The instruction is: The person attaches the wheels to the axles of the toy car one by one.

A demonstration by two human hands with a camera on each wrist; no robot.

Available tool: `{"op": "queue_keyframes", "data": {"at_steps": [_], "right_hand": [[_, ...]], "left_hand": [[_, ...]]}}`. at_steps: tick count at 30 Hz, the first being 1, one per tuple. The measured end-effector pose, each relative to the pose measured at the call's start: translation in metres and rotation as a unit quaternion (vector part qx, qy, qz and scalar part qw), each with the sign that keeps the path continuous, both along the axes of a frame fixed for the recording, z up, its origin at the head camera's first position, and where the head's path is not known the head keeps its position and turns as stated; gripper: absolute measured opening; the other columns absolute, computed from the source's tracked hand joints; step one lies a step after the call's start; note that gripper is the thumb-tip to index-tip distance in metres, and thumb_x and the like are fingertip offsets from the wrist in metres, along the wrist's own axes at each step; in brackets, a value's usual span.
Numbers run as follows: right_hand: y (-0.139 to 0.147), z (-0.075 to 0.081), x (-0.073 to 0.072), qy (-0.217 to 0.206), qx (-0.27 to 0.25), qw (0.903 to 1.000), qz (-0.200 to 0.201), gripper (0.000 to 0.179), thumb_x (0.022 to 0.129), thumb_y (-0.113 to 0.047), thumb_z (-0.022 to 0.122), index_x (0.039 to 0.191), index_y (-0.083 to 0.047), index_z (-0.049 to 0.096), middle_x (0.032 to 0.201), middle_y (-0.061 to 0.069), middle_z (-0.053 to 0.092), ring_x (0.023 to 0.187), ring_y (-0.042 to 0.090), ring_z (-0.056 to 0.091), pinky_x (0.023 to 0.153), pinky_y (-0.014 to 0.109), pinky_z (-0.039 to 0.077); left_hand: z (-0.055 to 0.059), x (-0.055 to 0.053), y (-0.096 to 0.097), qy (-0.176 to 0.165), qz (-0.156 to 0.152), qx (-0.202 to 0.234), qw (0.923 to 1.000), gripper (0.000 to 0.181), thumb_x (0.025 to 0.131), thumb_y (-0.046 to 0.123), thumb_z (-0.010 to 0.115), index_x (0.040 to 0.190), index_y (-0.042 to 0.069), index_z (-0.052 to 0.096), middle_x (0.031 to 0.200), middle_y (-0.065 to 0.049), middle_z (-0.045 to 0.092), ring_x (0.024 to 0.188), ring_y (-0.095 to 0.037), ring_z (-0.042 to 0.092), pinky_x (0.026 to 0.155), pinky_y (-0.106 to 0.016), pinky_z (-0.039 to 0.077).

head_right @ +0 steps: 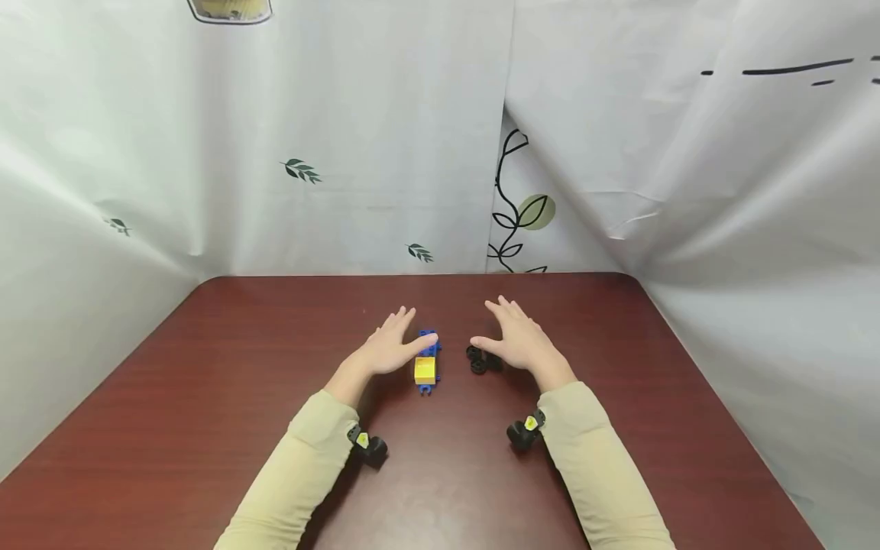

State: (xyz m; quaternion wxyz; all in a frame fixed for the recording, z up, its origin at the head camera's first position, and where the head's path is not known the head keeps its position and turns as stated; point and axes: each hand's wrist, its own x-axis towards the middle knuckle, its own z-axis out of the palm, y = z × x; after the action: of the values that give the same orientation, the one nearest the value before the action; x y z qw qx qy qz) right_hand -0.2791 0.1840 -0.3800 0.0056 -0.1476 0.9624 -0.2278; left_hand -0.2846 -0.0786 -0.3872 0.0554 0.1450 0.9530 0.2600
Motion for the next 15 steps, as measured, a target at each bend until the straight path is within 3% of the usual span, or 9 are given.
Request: {"op": "queue_keyframes", "data": {"at_steps": [7, 11, 15], "right_hand": [[-0.0015, -0.0037, 0.0043, -0.025, -0.022, 0.9992, 0.022, 0.071, 0.087, -0.044, 0.063, 0.141, -0.003, 0.042, 0.148, 0.022, 0.035, 0.139, 0.04, 0.028, 0.11, 0.058, 0.027], [-0.0032, -0.0053, 0.0037, -0.017, -0.026, 0.9989, 0.035, 0.063, 0.086, -0.041, 0.066, 0.133, -0.002, 0.051, 0.136, 0.02, 0.05, 0.127, 0.036, 0.046, 0.105, 0.054, 0.037], [-0.0068, -0.0063, -0.0002, -0.016, -0.027, 0.9984, 0.046, 0.056, 0.084, -0.039, 0.069, 0.125, -0.002, 0.057, 0.124, 0.017, 0.058, 0.115, 0.031, 0.054, 0.098, 0.05, 0.044]], "left_hand": [[-0.0017, 0.0002, 0.0025, -0.047, -0.057, 0.028, 0.9969, 0.107, 0.075, 0.068, 0.061, 0.152, 0.011, 0.015, 0.159, -0.01, 0.013, 0.147, -0.028, 0.014, 0.115, -0.053, 0.021], [-0.0012, 0.0007, 0.005, -0.045, -0.088, 0.03, 0.9947, 0.108, 0.07, 0.059, 0.072, 0.152, 0.011, 0.019, 0.159, -0.01, 0.015, 0.144, -0.03, 0.021, 0.112, -0.052, 0.028], [0.0009, -0.0001, 0.0075, -0.045, -0.114, 0.03, 0.992, 0.106, 0.068, 0.047, 0.078, 0.151, 0.011, 0.023, 0.159, -0.012, 0.014, 0.144, -0.031, 0.022, 0.111, -0.051, 0.031]]}}
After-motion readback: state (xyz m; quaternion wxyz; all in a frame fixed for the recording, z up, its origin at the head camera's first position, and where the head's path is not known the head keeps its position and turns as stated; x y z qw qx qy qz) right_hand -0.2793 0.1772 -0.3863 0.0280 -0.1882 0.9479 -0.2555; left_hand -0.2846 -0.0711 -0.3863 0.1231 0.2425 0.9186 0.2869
